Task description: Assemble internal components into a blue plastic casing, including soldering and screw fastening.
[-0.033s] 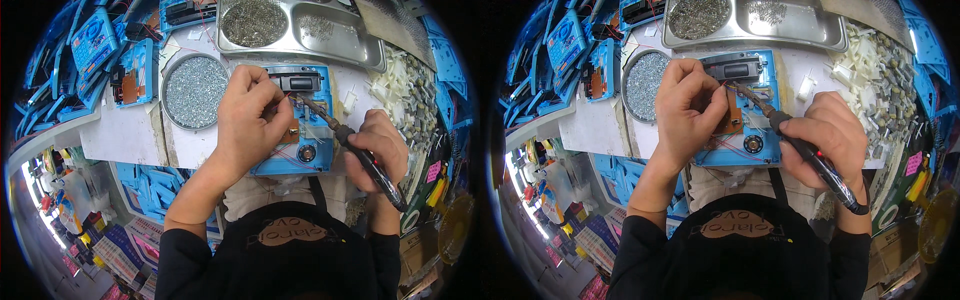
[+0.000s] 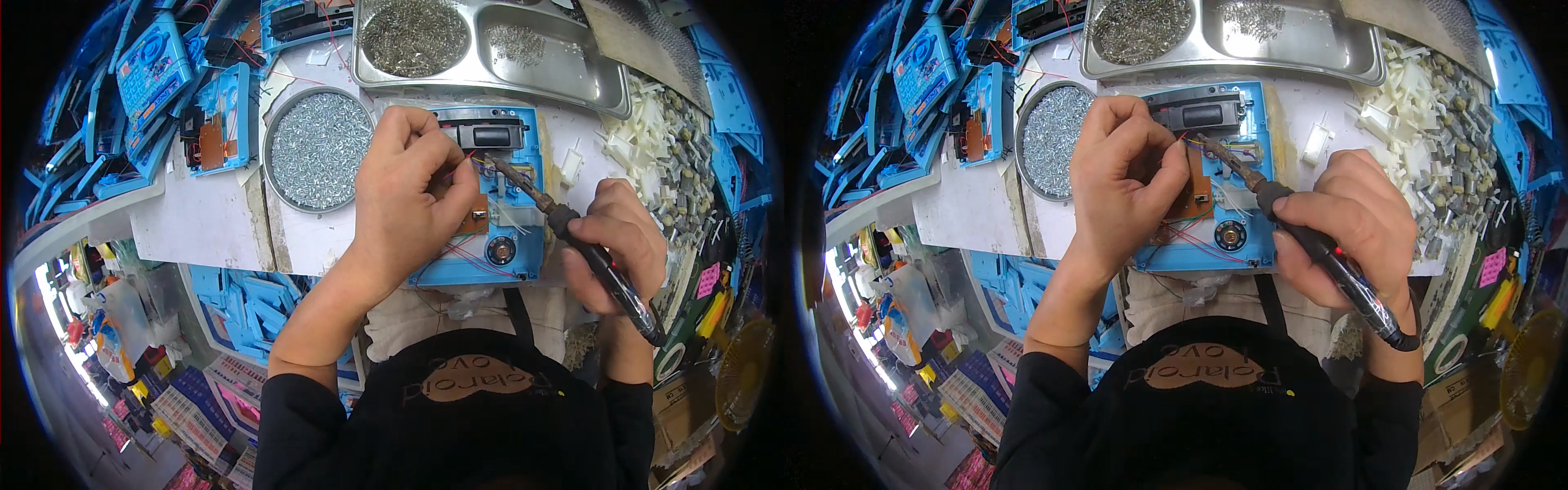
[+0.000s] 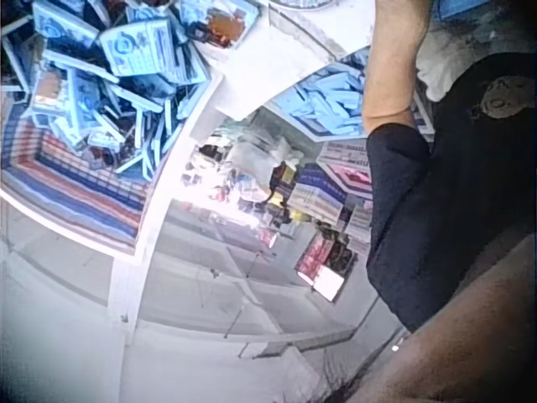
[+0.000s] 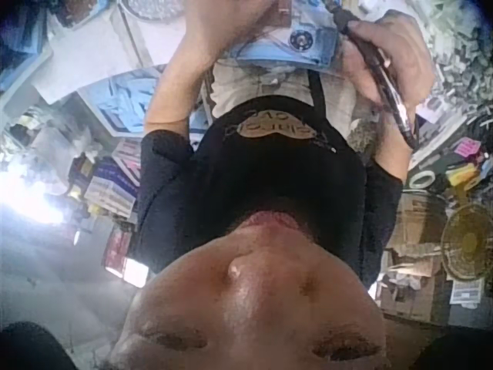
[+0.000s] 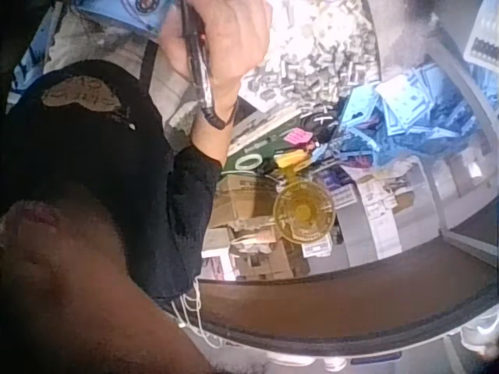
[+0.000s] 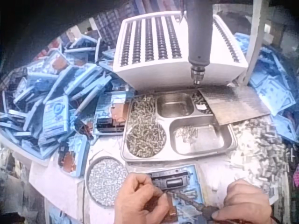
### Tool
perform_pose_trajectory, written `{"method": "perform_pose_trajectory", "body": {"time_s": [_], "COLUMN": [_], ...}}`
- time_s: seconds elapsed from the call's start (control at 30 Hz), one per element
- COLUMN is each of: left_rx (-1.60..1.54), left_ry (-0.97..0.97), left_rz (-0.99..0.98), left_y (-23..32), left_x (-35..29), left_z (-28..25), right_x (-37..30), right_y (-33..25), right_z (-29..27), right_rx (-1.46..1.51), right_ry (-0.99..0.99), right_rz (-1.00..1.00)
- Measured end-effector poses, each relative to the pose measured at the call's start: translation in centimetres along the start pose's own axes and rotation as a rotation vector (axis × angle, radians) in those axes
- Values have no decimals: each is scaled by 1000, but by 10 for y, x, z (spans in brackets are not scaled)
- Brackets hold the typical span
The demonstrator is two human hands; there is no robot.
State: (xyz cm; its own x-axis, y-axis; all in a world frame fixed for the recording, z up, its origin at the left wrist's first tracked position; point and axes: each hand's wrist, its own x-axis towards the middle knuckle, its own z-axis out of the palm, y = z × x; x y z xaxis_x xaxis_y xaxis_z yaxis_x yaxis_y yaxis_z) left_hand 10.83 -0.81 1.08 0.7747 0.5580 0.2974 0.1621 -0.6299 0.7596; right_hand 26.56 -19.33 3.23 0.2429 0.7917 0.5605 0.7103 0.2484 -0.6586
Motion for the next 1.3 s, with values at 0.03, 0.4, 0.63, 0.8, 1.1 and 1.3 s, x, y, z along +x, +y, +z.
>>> {"method": "perform_pose_trajectory", "body": {"time_s": [0.03, 0.4, 0.63, 0.8, 1.1, 1.3], "left_rx": [-5, 8, 14, 9, 34, 90], "left_ry": [2, 6, 25, 35, 50, 80], "left_rz": [-3, -17, 19, 39, 48, 122], "left_y": [0, 0, -2, -4, -3, -4], "left_x": [0, 0, 0, -1, -1, -1], "left_z": [1, 3, 4, 4, 8, 11], "right_x": [0, 2, 6, 6, 7, 8], "right_y": [0, 7, 10, 10, 9, 10], "right_z": [0, 1, 4, 6, 5, 4], "right_rx": [4, -39, -36, -24, -35, -47], "right_ry": [1, -13, -18, -10, -4, -11], "right_rz": [-3, -10, -29, -32, -37, -54]}}
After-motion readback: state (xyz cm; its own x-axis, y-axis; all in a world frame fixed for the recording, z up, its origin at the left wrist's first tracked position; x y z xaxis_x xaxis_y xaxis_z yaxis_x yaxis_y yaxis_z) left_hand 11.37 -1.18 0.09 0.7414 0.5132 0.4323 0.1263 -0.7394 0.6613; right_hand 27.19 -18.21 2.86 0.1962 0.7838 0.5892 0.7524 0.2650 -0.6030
